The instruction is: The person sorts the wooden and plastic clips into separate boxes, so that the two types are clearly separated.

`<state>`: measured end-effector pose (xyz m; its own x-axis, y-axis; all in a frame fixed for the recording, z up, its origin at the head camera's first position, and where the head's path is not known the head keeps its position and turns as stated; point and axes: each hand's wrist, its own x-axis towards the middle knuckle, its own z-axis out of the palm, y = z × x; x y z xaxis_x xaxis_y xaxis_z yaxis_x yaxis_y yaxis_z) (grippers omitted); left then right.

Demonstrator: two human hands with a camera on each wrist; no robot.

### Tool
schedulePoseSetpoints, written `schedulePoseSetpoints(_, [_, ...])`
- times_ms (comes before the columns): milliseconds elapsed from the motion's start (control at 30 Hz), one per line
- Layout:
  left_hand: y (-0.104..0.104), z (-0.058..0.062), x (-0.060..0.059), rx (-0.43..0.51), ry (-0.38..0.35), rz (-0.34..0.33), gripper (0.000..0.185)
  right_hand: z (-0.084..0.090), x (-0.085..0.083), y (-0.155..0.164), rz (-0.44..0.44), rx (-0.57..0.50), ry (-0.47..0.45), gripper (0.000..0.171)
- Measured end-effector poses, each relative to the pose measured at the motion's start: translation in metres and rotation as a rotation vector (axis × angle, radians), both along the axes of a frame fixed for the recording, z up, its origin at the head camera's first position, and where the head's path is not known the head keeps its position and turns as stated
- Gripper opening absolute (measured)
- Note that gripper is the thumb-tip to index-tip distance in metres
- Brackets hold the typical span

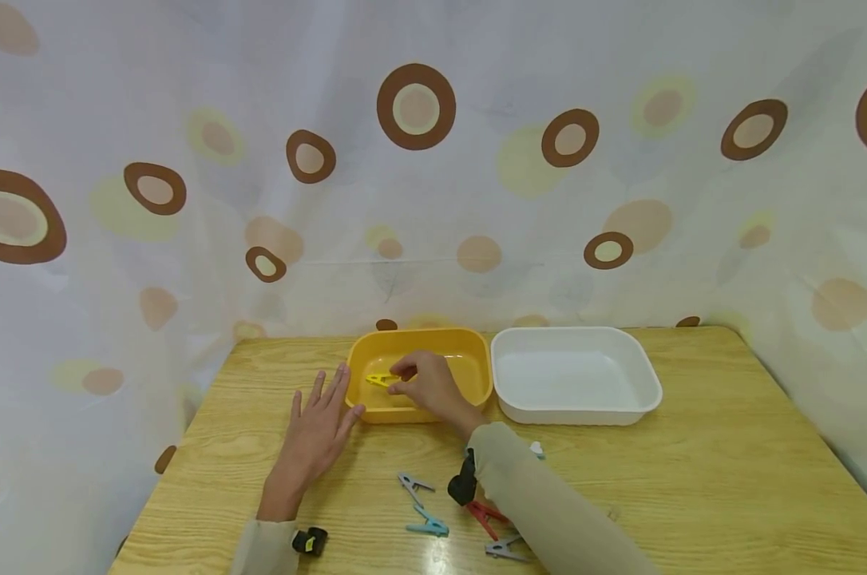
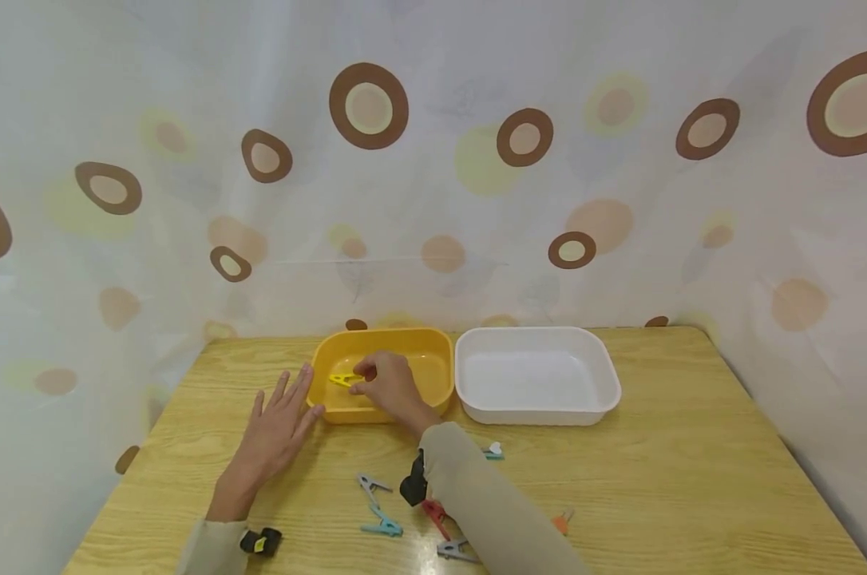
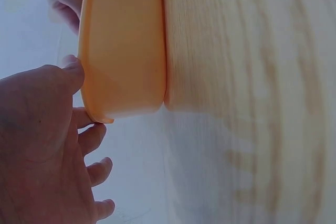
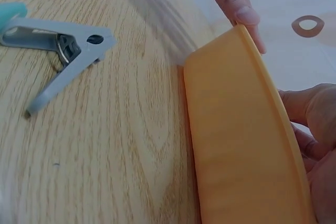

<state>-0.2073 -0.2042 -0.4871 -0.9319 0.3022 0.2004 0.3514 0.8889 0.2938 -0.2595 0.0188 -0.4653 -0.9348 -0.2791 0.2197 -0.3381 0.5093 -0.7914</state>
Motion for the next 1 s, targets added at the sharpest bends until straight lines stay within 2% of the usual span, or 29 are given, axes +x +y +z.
schedulePoseSetpoints(267, [-0.001,-0.003,0.000,-0.004,-0.018,0.005,0.071,-0.004,-0.003,-0.003,0.014,0.018,-0.012,0.023])
schedulePoseSetpoints(467, [0.000,-0.003,0.000,0.017,-0.011,0.000,0.070,-0.004,-0.003,-0.001,0.019,-0.004,-0.070,0.033])
schedulePoseSetpoints(567, [0.001,-0.002,0.000,0.014,-0.013,0.001,0.070,-0.003,-0.002,0.000,0.014,-0.012,-0.090,0.032])
schedulePoseSetpoints(833, [0.001,0.000,-0.001,0.011,-0.018,-0.002,0.070,0.002,0.002,0.005,0.009,-0.020,-0.034,0.026])
schedulePoseSetpoints(1000, [0.000,-0.001,0.000,0.010,-0.018,0.001,0.070,0.010,0.012,0.015,0.025,-0.060,-0.013,0.026])
